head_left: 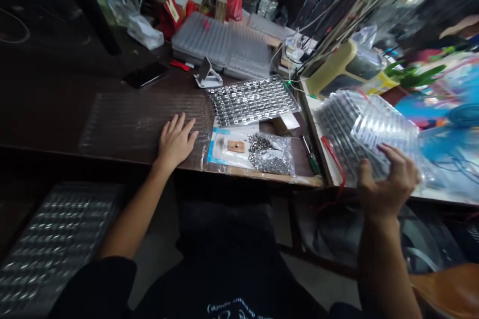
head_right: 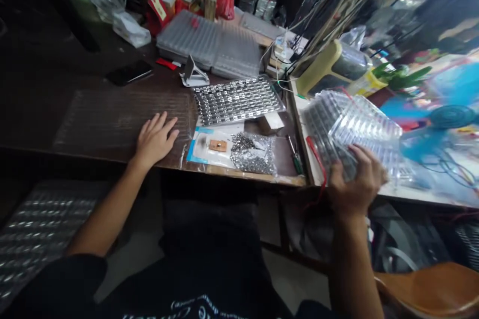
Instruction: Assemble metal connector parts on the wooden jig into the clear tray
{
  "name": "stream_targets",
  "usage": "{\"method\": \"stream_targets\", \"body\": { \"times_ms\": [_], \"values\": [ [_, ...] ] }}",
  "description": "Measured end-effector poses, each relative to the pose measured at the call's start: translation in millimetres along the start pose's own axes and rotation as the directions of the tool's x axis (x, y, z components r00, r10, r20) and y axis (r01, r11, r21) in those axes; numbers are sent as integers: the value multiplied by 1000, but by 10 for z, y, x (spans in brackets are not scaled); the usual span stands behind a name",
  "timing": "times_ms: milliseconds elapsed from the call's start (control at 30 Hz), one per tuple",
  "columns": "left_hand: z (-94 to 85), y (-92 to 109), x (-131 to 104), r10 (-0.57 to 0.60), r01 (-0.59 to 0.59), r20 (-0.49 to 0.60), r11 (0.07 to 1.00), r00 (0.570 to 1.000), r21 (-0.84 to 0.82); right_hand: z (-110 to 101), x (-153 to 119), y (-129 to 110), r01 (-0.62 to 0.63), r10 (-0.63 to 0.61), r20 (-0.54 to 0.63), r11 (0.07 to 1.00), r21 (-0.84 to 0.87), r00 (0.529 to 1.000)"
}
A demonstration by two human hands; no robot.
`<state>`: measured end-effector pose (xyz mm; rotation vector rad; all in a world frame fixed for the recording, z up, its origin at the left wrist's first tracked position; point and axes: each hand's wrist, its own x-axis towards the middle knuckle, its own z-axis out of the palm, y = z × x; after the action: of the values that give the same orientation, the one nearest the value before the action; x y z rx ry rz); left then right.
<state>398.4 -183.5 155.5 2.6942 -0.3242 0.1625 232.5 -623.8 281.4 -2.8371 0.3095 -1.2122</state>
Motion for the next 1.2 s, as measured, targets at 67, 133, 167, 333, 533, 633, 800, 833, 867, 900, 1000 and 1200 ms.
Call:
{"method": "stream_targets", "body": {
  "times_ms": [67,133,167,333,533,633,800,833,867,900,1000,1200],
  "values": [
    [-16,10,-9,5,-5,-4,1000,1000,12,82,-146,-151,87,-100,80,984,159,992],
    [-38,28,-44,26,-26,-7,999,1000,27,182,-320,-295,121,-172,172,955,271,970],
    [-49,36,-68,39,-39,-9,999,999,34,223,-398,-357,116,-183,193,943,313,964],
    [-27,34,-110,85,-83,-25,992,996,93,123,-470,-400,76,-123,136,949,307,983],
    [-59,78,-120,77,-76,-9,992,997,103,-374,-15,272,-214,208,-93,975,-60,974],
    [-66,81,-127,70,-69,-7,992,998,107,-372,81,574,-245,245,53,969,10,968],
    [-45,93,-122,88,-86,-16,989,996,120,-298,-96,699,-144,132,102,982,121,986],
    [-54,108,-130,81,-78,-22,989,996,123,-300,-132,713,-140,128,95,983,122,987],
    [-68,125,-139,72,-67,-29,990,997,126,-304,-154,731,-147,140,71,982,118,988],
    [-82,141,-145,67,-63,-28,990,997,123,-307,-159,753,-158,153,48,981,115,987],
    [-97,156,-139,58,-54,-33,993,998,104,-278,-83,817,-253,253,11,964,80,967],
    [-22,91,-127,-9,12,-59,998,998,61,-110,124,868,-429,427,94,903,7,900]
  ]
}}
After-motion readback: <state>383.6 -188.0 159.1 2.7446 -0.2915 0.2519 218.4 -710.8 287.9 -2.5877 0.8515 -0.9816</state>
